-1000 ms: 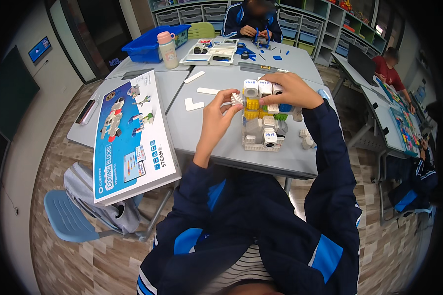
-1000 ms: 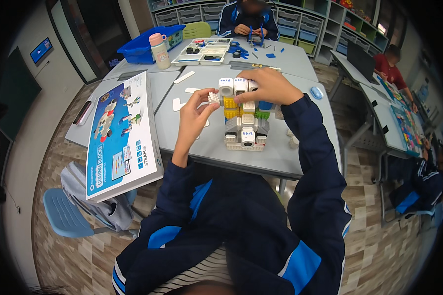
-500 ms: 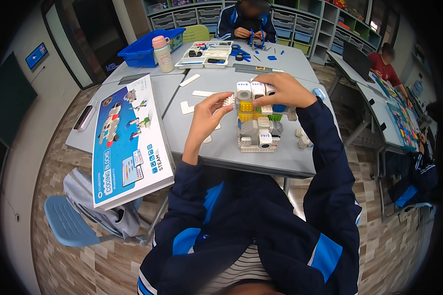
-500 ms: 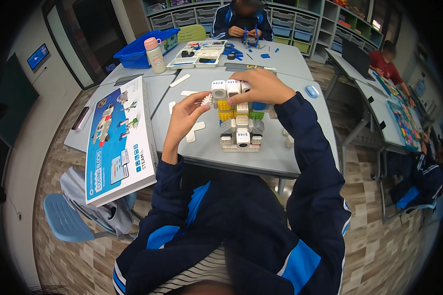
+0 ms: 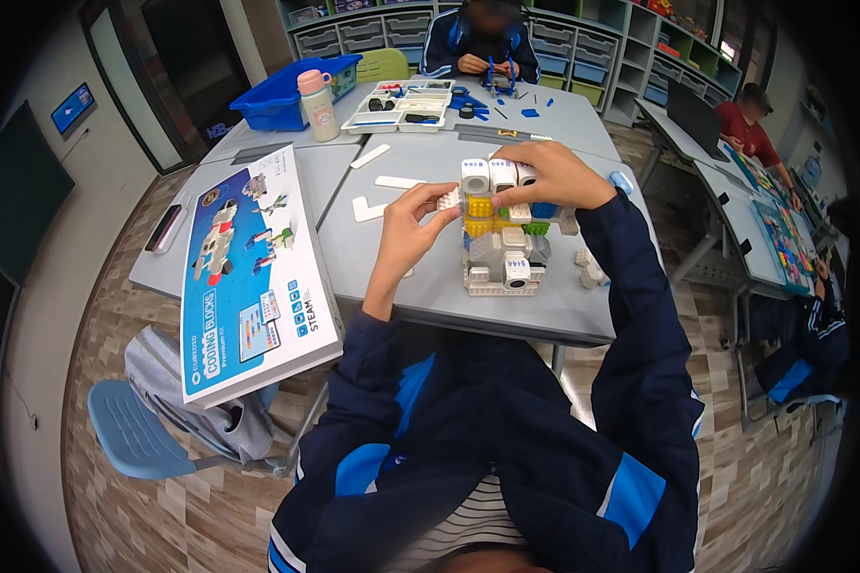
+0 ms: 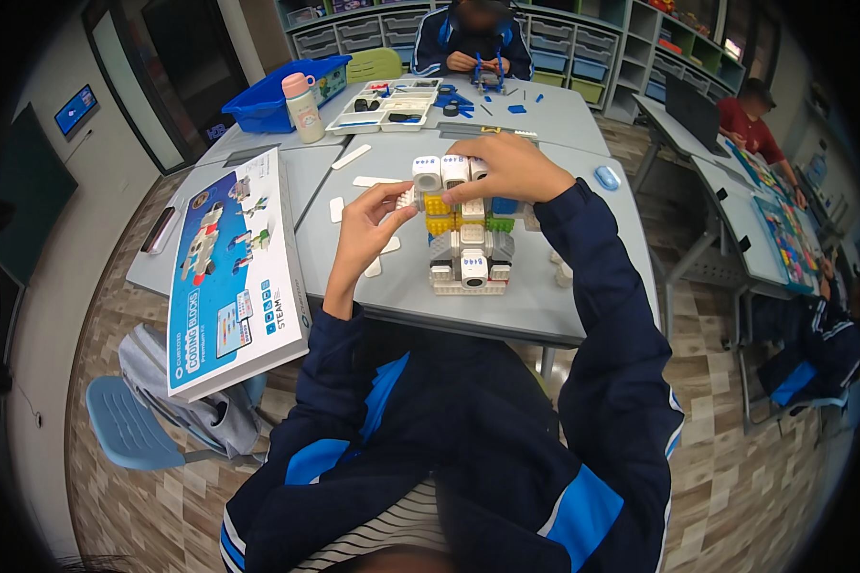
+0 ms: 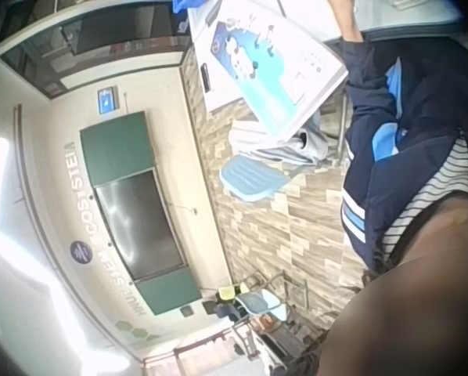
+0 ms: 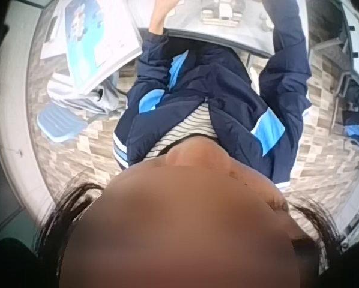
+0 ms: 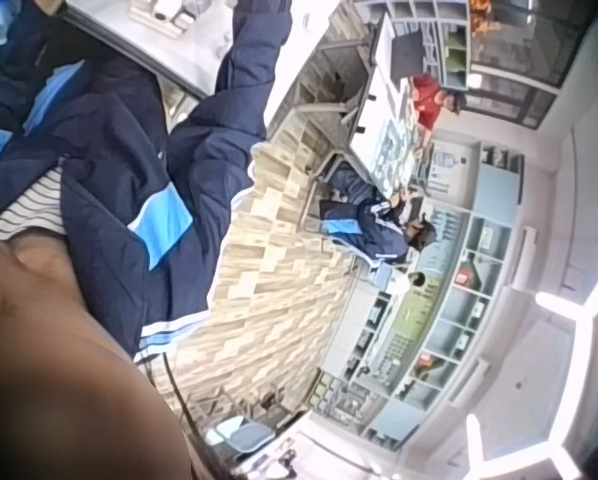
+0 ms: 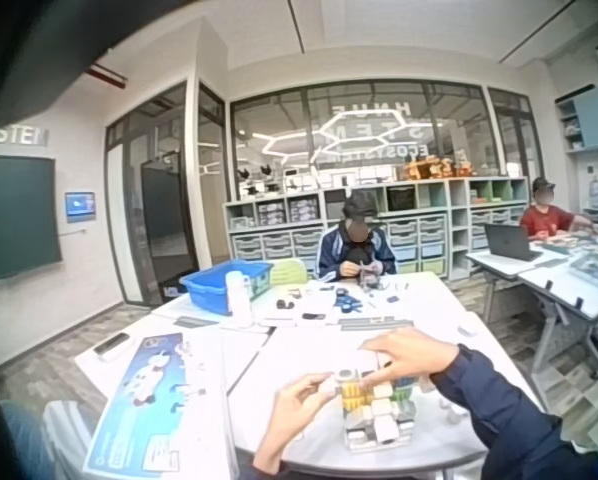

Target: The person assembles a multi-colored block structure on a table, repeatedly picking up individual blocks and attaching them to the growing model. They adjust and reposition pieces to fit, occasionally removing and replacing blocks to improve alignment.

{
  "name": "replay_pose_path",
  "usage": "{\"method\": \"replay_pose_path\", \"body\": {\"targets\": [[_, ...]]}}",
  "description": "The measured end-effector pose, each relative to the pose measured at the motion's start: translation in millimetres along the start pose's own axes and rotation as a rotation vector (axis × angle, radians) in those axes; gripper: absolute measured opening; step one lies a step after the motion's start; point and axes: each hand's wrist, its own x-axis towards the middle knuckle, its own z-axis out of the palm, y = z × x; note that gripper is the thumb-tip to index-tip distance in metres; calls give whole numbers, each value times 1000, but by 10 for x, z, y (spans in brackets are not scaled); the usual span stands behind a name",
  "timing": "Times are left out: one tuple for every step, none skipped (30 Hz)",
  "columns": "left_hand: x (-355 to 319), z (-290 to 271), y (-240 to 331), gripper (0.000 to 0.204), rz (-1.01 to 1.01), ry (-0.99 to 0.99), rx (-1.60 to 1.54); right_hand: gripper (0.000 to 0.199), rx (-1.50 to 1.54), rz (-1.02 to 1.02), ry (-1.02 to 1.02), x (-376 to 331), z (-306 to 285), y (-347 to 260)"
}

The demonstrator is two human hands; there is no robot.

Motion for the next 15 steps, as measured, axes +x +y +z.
{"method": "replay_pose_path", "body": {"targets": [[1,4,-8,34,-1,2,-8,61,9,4,-11,5,-2,4],[5,7,-19,34,-3,-2,-17,61,19,10,-22,10,-5,11],[10,7,-33,34,-7,-7,-26,61,30,15,-34,13,-6,17],[17,4,-48,34,-10,-11,-34,60,38,18,-41,16,-7,24],[26,0,-66,34,-7,-23,-57,60,46,20,-47,19,-9,30],[41,-1,-85,33,-4,-34,-79,60,58,21,-52,21,-10,36],[55,3,-108,33,8,-42,-105,60,50,10,-43,20,-8,39],[70,13,-131,32,9,-50,-166,59,46,-2,-33,16,-7,42],[86,31,-156,31,20,-55,-232,59,41,-13,-23,10,-8,46],[103,53,-180,30,31,-61,-300,59,56,-16,-23,2,-11,52],[119,64,-201,30,27,-72,-309,59,69,-17,-21,-4,-12,57],[134,60,-215,30,23,-84,-317,58,82,-18,-18,-12,-15,63],[149,56,-224,29,11,-96,-322,58,84,-19,-18,-18,-24,71],[162,53,-227,30,27,-108,-283,58,87,-21,-20,-19,-31,78],[169,49,-225,30,36,-117,-243,58,91,-23,-24,-24,-33,82]]}}
